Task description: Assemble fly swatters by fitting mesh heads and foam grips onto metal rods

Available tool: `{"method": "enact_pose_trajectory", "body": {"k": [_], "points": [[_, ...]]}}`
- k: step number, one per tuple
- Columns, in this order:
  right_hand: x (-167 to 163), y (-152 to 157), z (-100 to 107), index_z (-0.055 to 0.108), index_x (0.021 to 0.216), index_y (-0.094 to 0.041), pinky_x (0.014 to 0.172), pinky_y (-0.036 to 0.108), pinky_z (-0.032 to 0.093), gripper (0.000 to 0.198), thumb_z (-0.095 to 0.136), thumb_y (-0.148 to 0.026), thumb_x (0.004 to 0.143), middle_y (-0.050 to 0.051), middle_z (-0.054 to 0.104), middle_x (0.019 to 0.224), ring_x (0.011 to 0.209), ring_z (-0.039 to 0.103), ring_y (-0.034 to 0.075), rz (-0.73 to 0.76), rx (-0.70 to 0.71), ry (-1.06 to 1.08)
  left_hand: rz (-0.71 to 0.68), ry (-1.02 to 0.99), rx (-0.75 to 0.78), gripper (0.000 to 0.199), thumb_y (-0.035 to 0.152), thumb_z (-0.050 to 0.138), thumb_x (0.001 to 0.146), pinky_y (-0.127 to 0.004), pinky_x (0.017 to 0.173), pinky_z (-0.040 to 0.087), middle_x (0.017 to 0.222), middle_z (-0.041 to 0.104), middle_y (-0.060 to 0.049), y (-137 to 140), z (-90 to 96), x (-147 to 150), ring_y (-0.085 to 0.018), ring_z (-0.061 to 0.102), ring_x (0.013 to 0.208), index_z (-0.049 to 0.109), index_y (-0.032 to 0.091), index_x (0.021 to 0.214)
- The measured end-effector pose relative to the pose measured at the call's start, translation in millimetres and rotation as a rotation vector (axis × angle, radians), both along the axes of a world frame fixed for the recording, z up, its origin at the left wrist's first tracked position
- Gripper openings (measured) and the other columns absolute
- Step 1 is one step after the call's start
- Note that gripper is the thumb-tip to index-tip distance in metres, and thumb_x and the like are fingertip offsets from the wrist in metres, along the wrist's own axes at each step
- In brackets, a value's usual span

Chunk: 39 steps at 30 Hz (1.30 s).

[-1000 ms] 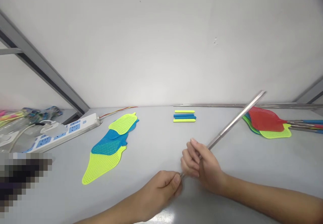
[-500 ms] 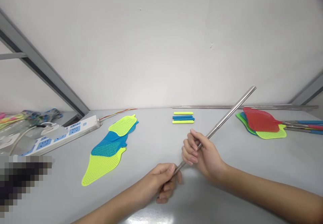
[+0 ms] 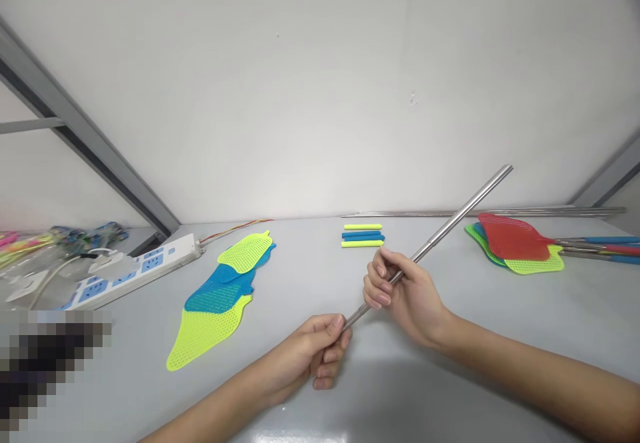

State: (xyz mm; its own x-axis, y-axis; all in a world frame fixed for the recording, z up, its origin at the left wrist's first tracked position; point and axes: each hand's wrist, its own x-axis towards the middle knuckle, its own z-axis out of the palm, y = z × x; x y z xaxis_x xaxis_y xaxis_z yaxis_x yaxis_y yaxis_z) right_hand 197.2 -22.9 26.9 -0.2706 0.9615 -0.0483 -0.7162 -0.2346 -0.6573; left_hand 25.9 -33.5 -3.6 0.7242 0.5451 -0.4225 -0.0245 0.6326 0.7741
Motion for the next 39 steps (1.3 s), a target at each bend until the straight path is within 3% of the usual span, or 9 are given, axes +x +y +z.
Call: {"method": "enact_pose_trajectory", "body": {"k": [7,17,32,39], "points": [[3.7,7.6,-2.8,0.040,0.057,-0.016,0.043,0.022,0.023,0.023,0.039,-0.029,0.078,-0.005,0.027,0.046,0.039,0.026,0.006,-0.092,-0.012,0.036,0.019,-0.030,-0.015,0.028,0.038,0.035,0.082,-0.020,0.040,0.014,0.051,0.024,0.006,1.5,-3.2,-2.3,-0.003,0.020,0.040,0.042,0.015,0.066],[2.6,8.2,-6.3,0.039,0.057,-0.017,0.042,0.022,0.022,0.024,0.041,-0.029,0.077,-0.005,0.025,0.045,0.038,0.024,0.006,-0.102,-0.071,0.031,0.009,-0.044,-0.057,0.033,0.039,0.028,0.084,-0.022,0.042,0.015,0.052,0.025,0.005,2.9,-3.5,-2.8,-0.004,0.024,0.042,0.046,0.014,0.071],[-3.2,0.6,-10.0,0.041,0.057,-0.016,0.048,0.024,0.028,0.027,0.039,-0.032,0.079,-0.005,0.028,0.045,0.040,0.029,0.007,-0.007,-0.052,-0.039,0.001,-0.019,-0.016,0.028,0.037,0.036,0.082,-0.020,0.042,0.020,0.048,0.027,0.006,4.5,-3.9,0.5,-0.005,0.025,0.042,0.046,0.015,0.068],[-1.7,-2.6,-2.2,0.044,0.060,-0.016,0.051,0.025,0.030,0.025,0.040,-0.031,0.079,-0.003,0.031,0.048,0.045,0.035,0.008,0.018,-0.029,-0.039,-0.061,-0.040,0.090,0.029,0.037,0.037,0.082,-0.020,0.040,0.020,0.045,0.026,0.007,3.9,-7.1,0.5,-0.004,0.022,0.037,0.043,0.015,0.064]]}}
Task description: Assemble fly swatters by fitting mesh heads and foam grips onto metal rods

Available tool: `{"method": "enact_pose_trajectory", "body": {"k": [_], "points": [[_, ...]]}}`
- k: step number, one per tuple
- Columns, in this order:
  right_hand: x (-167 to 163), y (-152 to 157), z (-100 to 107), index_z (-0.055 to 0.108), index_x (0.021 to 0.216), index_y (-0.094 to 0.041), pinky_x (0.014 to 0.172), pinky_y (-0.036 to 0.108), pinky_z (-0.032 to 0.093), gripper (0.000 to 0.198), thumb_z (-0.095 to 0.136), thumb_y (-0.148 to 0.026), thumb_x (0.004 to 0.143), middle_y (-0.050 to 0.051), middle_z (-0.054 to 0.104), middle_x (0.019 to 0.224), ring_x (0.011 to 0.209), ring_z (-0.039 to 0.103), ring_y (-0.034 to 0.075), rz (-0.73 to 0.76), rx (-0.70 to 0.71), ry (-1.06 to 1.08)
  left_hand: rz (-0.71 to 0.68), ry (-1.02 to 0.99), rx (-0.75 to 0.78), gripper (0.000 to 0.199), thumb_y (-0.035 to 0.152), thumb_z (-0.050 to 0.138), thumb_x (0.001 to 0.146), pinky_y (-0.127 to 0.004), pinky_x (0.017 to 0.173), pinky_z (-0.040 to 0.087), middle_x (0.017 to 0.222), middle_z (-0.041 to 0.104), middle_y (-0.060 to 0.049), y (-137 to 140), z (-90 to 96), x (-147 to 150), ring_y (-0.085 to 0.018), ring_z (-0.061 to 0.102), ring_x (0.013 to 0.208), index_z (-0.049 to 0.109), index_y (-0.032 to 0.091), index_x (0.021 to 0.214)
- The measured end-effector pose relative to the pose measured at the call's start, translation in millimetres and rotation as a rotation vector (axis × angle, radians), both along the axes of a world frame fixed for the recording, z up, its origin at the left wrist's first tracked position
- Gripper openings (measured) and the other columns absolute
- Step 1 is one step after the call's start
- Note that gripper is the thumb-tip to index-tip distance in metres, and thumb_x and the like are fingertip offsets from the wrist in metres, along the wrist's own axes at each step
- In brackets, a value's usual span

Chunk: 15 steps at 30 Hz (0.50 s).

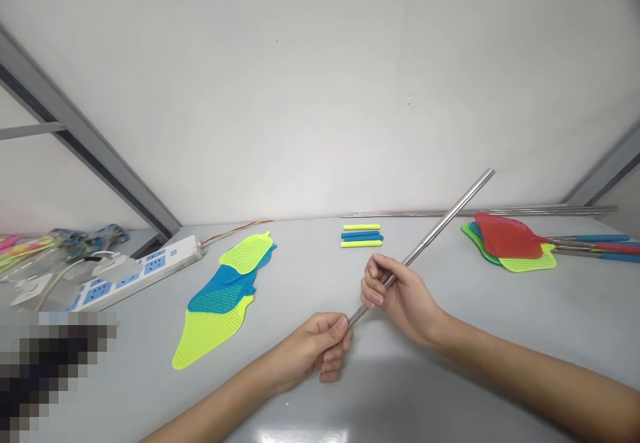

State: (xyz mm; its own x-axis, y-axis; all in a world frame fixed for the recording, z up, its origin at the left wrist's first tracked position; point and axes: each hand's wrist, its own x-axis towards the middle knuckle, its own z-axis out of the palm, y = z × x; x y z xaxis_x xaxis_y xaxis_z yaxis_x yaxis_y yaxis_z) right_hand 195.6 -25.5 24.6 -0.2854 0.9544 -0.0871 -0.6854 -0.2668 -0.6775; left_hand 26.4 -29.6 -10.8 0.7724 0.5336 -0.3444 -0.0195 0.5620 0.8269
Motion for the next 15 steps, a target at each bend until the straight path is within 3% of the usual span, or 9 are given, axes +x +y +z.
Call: {"method": "enact_pose_trajectory", "body": {"k": [7,15], "points": [[0.9,2.4,2.5,0.047,0.064,-0.016,0.050,0.023,0.031,0.014,0.047,-0.027,0.074,-0.004,0.030,0.051,0.046,0.032,0.008,-0.076,-0.030,0.076,0.000,0.040,0.086,0.027,0.040,0.034,0.083,-0.019,0.038,0.016,0.044,0.023,0.009,-2.1,7.0,0.2,-0.003,0.016,0.036,0.046,0.016,0.077],[6.3,8.8,4.6,0.046,0.063,-0.017,0.044,0.022,0.028,0.011,0.052,-0.024,0.070,-0.006,0.024,0.049,0.042,0.025,0.006,-0.155,-0.050,0.067,-0.007,0.010,0.104,0.030,0.041,0.036,0.081,-0.019,0.038,0.018,0.045,0.025,0.008,-2.1,4.8,1.3,-0.004,0.019,0.037,0.038,0.017,0.064]]}}
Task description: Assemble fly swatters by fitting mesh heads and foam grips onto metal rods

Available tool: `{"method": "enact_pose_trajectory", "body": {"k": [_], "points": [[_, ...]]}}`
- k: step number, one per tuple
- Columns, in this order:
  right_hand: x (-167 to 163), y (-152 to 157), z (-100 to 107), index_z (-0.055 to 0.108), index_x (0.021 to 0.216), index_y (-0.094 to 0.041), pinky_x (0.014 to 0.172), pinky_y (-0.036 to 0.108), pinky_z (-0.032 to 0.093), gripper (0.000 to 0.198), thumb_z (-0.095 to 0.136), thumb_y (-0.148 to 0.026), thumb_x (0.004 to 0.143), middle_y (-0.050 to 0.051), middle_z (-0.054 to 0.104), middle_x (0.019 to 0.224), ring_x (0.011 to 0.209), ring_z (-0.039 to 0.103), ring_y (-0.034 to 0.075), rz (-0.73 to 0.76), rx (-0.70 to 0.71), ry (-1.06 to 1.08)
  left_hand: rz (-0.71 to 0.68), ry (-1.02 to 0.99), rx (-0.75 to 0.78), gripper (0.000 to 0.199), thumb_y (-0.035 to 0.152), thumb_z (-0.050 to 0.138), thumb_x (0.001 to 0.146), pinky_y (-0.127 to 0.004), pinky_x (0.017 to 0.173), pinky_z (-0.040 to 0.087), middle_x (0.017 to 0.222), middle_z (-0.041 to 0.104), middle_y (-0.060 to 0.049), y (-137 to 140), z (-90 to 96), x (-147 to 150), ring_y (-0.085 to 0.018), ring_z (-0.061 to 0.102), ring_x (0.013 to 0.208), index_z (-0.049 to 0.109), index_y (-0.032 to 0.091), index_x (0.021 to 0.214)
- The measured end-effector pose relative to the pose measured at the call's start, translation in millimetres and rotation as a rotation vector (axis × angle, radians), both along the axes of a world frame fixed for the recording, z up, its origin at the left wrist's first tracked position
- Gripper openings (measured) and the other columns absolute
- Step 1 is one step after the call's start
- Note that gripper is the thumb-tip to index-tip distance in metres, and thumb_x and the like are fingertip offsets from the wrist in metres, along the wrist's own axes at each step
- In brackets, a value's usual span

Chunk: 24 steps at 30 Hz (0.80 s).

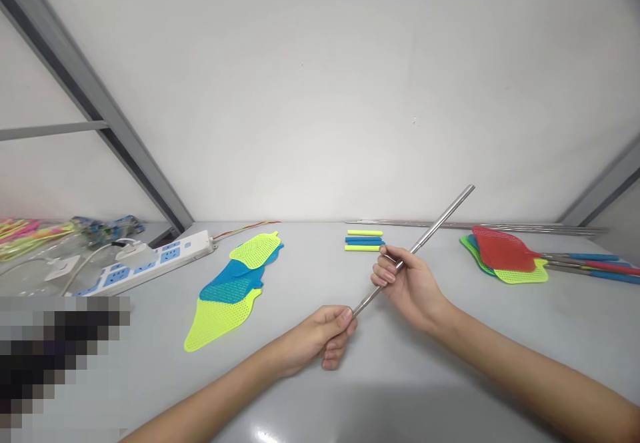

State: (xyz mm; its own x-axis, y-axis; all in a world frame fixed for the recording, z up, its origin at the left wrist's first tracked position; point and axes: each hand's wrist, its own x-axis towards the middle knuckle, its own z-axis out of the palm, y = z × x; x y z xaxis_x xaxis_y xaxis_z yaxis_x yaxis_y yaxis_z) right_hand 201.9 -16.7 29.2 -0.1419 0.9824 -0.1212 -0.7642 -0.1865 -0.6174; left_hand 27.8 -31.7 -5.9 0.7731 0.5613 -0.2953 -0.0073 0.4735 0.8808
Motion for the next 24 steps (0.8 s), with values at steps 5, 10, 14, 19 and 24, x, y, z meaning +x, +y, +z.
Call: {"method": "enact_pose_trajectory", "body": {"k": [5,10,14,19,24], "points": [[1.4,-2.1,-4.0,0.045,0.060,-0.016,0.043,0.021,0.027,0.014,0.050,-0.024,0.071,-0.006,0.024,0.048,0.042,0.024,0.006,-0.015,0.024,0.038,0.031,-0.013,0.014,0.030,0.040,0.037,0.081,-0.019,0.038,0.019,0.046,0.025,0.007,-0.2,-2.4,1.3,-0.004,0.020,0.038,0.037,0.017,0.063],[4.2,-8.4,-8.2,0.042,0.059,-0.016,0.043,0.020,0.028,0.014,0.049,-0.022,0.070,-0.006,0.023,0.047,0.041,0.025,0.005,-0.077,0.003,0.055,0.056,-0.031,0.034,0.030,0.040,0.039,0.080,-0.019,0.040,0.023,0.049,0.026,0.007,3.1,-4.1,4.1,-0.004,0.024,0.041,0.040,0.015,0.063],[8.3,-12.0,-15.4,0.041,0.057,-0.016,0.043,0.021,0.028,0.014,0.046,-0.021,0.069,-0.006,0.023,0.045,0.040,0.026,0.006,-0.196,-0.013,0.066,0.060,-0.042,0.056,0.031,0.040,0.042,0.079,-0.018,0.041,0.026,0.049,0.028,0.007,10.5,-6.7,9.9,-0.003,0.027,0.041,0.042,0.014,0.062],[14.1,-0.3,-21.9,0.034,0.053,-0.017,0.042,0.020,0.028,0.019,0.041,-0.022,0.070,-0.007,0.020,0.042,0.038,0.025,0.006,-0.344,0.000,0.081,0.123,-0.042,0.132,0.031,0.040,0.044,0.078,-0.018,0.041,0.030,0.048,0.031,0.007,34.7,-14.8,30.4,-0.003,0.031,0.040,0.046,0.012,0.065],[19.0,20.4,-19.6,0.030,0.052,-0.018,0.043,0.021,0.028,0.023,0.035,-0.025,0.073,-0.006,0.022,0.041,0.037,0.025,0.006,-0.475,0.030,0.107,0.279,-0.014,0.278,0.025,0.033,0.041,0.081,-0.022,0.052,0.043,0.076,0.053,-0.001,63.9,-24.3,59.9,-0.007,0.050,0.058,0.050,0.011,0.090]]}}
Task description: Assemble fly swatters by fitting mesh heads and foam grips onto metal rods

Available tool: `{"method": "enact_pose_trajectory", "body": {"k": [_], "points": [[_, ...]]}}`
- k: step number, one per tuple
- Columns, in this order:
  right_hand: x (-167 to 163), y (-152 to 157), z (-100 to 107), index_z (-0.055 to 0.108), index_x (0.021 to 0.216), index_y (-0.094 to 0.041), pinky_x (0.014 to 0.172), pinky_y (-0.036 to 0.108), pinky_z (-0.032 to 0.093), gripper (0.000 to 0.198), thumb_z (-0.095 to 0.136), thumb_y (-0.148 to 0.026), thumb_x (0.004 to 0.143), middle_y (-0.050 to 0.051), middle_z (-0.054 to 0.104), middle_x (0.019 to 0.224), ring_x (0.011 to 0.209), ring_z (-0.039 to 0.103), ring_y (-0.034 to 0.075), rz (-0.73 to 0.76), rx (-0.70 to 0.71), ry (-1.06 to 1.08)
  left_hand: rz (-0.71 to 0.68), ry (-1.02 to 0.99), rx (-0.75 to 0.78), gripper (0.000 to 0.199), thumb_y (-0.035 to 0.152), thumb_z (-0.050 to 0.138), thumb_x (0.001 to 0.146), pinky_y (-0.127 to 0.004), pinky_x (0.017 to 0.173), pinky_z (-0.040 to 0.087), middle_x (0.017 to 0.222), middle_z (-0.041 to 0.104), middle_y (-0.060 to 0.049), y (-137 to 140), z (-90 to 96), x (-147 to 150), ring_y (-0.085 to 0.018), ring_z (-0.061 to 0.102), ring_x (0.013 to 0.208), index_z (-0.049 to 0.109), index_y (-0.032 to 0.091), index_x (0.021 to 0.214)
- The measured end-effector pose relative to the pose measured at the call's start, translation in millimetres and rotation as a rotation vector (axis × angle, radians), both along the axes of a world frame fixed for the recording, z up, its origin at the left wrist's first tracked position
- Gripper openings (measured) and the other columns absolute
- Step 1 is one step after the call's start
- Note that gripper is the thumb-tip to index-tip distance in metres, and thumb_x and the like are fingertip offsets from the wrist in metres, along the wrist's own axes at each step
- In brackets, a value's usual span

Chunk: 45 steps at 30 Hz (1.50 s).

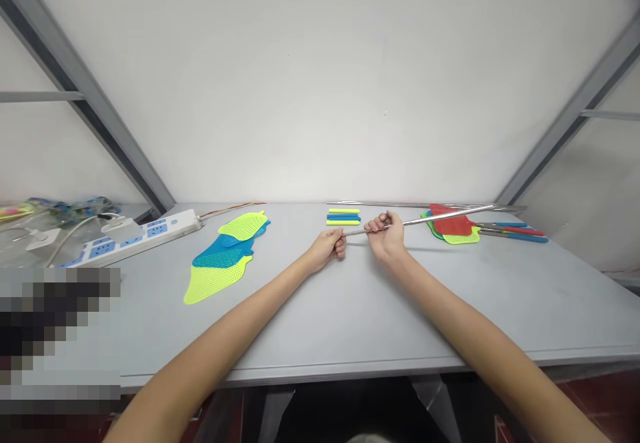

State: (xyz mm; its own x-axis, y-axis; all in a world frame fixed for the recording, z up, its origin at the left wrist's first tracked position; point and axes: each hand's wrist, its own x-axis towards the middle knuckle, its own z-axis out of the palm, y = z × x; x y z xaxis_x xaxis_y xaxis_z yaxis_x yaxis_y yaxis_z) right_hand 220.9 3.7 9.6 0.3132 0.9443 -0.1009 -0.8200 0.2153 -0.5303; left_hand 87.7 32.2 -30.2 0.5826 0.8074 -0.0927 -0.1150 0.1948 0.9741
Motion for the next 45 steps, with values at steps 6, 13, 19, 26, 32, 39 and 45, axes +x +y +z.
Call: {"method": "enact_pose_trajectory", "body": {"k": [6,13,19,26,32,39,45], "points": [[17.0,3.2,-17.8,0.024,0.049,-0.017,0.041,0.021,0.027,0.027,0.028,-0.022,0.076,-0.006,0.020,0.039,0.035,0.023,0.006,-0.025,-0.024,0.042,0.105,0.134,0.189,0.027,0.031,0.043,0.081,-0.030,0.065,0.046,0.094,0.053,-0.005,2.9,-7.7,15.4,-0.013,0.054,0.076,0.048,0.012,0.100],[28.8,-2.6,-33.7,0.021,0.048,-0.017,0.039,0.020,0.025,0.027,0.027,-0.013,0.073,-0.005,0.017,0.037,0.034,0.020,0.006,-0.021,-0.044,0.079,0.157,0.354,0.449,0.027,0.032,0.043,0.081,-0.032,0.068,0.045,0.093,0.054,-0.005,-8.5,-8.1,13.1,-0.014,0.053,0.079,0.050,0.012,0.098],[26.9,-3.4,-32.5,0.024,0.048,-0.016,0.040,0.020,0.026,0.026,0.029,-0.013,0.073,-0.005,0.020,0.038,0.035,0.021,0.006,-0.009,-0.032,0.066,0.196,0.489,0.650,0.026,0.032,0.042,0.081,-0.032,0.069,0.045,0.092,0.054,-0.004,-13.5,-5.3,11.3,-0.014,0.054,0.078,0.051,0.013,0.096],[28.1,-1.9,-35.7,0.025,0.049,-0.017,0.040,0.020,0.027,0.026,0.028,-0.012,0.074,-0.005,0.020,0.038,0.034,0.022,0.006,0.001,-0.021,0.083,0.190,0.607,0.836,0.025,0.032,0.041,0.081,-0.030,0.066,0.045,0.087,0.055,-0.003,-14.2,-5.3,10.4,-0.012,0.054,0.074,0.052,0.012,0.092],[29.3,-3.4,-36.4,0.026,0.050,-0.017,0.038,0.019,0.026,0.027,0.027,-0.015,0.078,-0.007,0.019,0.038,0.033,0.021,0.005,0.039,-0.007,0.107,0.101,0.730,0.964,0.027,0.034,0.039,0.082,-0.029,0.065,0.044,0.077,0.056,-0.002,-19.7,2.0,5.1,-0.010,0.053,0.068,0.054,0.012,0.083],[28.5,-3.6,-36.1,0.025,0.052,-0.017,0.035,0.018,0.026,0.029,0.027,-0.021,0.081,-0.007,0.018,0.039,0.031,0.020,0.005,0.068,0.000,0.097,0.039,0.876,1.024,0.027,0.035,0.039,0.082,-0.031,0.067,0.043,0.078,0.056,-0.002,-26.6,3.5,4.6,-0.011,0.053,0.069,0.053,0.012,0.085],[28.5,-3.0,-33.9,0.025,0.053,-0.017,0.035,0.018,0.026,0.028,0.028,-0.020,0.080,-0.007,0.020,0.038,0.031,0.022,0.005,0.081,0.006,0.097,0.040,0.940,1.044,0.027,0.035,0.038,0.083,-0.030,0.066,0.043,0.079,0.055,-0.002,-26.4,5.3,5.3,-0.011,0.053,0.069,0.053,0.012,0.087]]}}
